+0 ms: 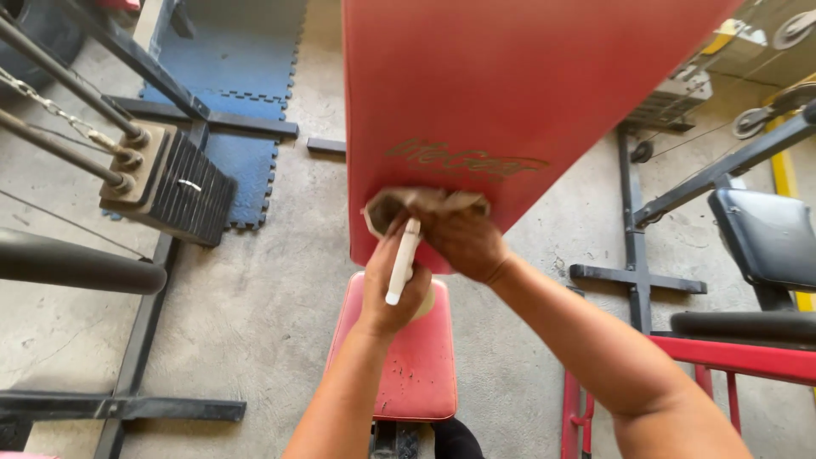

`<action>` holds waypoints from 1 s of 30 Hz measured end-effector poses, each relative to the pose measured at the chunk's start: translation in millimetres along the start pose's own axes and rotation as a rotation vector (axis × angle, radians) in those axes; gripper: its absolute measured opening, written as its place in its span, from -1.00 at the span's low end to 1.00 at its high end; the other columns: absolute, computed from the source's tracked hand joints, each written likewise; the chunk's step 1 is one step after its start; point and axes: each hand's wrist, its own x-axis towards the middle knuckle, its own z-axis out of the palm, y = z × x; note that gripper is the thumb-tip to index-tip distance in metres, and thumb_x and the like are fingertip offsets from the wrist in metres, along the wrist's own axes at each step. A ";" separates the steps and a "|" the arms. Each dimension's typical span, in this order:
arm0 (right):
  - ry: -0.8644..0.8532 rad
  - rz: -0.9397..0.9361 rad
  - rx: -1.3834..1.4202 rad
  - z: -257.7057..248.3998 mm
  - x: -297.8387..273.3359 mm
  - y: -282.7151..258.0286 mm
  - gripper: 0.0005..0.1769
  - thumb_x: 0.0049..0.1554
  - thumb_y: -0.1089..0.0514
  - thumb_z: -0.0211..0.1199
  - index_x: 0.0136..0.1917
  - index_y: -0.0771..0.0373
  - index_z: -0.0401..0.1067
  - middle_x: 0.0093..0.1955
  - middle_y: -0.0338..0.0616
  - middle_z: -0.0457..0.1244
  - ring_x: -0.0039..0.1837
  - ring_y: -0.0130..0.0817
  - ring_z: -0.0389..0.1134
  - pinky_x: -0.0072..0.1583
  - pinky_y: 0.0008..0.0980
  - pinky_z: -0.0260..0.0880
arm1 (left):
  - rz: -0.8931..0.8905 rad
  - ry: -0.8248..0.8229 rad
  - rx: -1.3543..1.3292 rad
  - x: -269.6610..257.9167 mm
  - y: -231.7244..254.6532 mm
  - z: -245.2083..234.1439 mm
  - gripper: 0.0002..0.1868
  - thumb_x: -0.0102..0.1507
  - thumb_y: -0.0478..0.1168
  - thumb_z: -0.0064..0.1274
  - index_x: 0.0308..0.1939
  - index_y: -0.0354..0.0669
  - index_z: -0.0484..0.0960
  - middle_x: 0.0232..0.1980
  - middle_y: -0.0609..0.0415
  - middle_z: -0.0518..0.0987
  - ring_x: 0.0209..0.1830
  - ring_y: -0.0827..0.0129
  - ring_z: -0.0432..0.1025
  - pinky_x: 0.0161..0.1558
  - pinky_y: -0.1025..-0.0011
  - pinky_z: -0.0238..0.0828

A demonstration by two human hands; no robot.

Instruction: Cleaning and wiping down various gym machines and benches with a spray bottle and cloth.

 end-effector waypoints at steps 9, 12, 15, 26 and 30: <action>0.216 0.281 0.231 -35.6 11.5 36.0 -0.62 0.17 0.10 0.17 0.27 0.02 0.51 0.52 -0.14 0.17 0.52 -0.09 0.14 0.38 -0.01 0.21 | 0.331 -0.043 0.260 63.1 62.7 -7.0 -0.45 0.11 -0.50 -0.08 0.22 -0.42 0.50 0.32 -0.29 0.53 0.47 -0.12 0.38 0.41 0.17 0.44; 0.183 0.250 0.361 22.7 -19.9 -7.4 -0.61 0.30 0.11 0.20 0.38 0.09 0.48 0.56 -0.22 0.16 0.57 -0.32 0.15 0.42 -0.12 0.24 | 0.312 -0.046 0.444 26.5 15.5 3.0 -0.44 0.13 -0.54 -0.11 0.25 -0.44 0.45 0.33 -0.24 0.52 0.49 -0.12 0.37 0.40 0.15 0.47; 0.123 0.248 0.489 64.8 -48.1 -52.2 -0.56 0.26 0.05 0.19 0.40 -0.04 0.47 0.53 -0.37 0.19 0.56 -0.42 0.11 0.44 -0.16 0.15 | 0.247 -0.039 0.466 -28.3 -57.4 16.2 -0.36 0.07 -0.50 -0.11 0.28 -0.37 0.43 0.35 -0.26 0.49 0.48 -0.14 0.34 0.33 0.16 0.49; -0.507 -0.271 0.065 116.3 -140.2 -88.1 -0.37 0.19 -0.01 -0.02 0.49 0.23 0.24 0.60 -0.14 0.01 0.61 -0.20 -0.05 0.53 -0.09 -0.06 | -0.559 -0.071 0.253 -114.7 -106.4 22.4 -0.37 0.06 -0.29 0.08 0.27 -0.15 0.50 0.16 -0.14 0.56 0.13 0.00 0.48 0.10 0.18 0.44; -0.427 -0.023 0.237 48.1 -106.6 -25.2 -0.33 0.15 0.13 0.01 0.54 0.13 0.25 0.60 -0.18 0.04 0.51 -0.19 0.05 0.49 -0.06 -0.01 | -0.549 -0.042 0.298 -129.7 -111.6 14.0 -0.44 0.07 -0.29 0.09 0.20 -0.14 0.54 -0.06 -0.05 0.59 -0.17 0.10 0.52 -0.11 0.21 0.48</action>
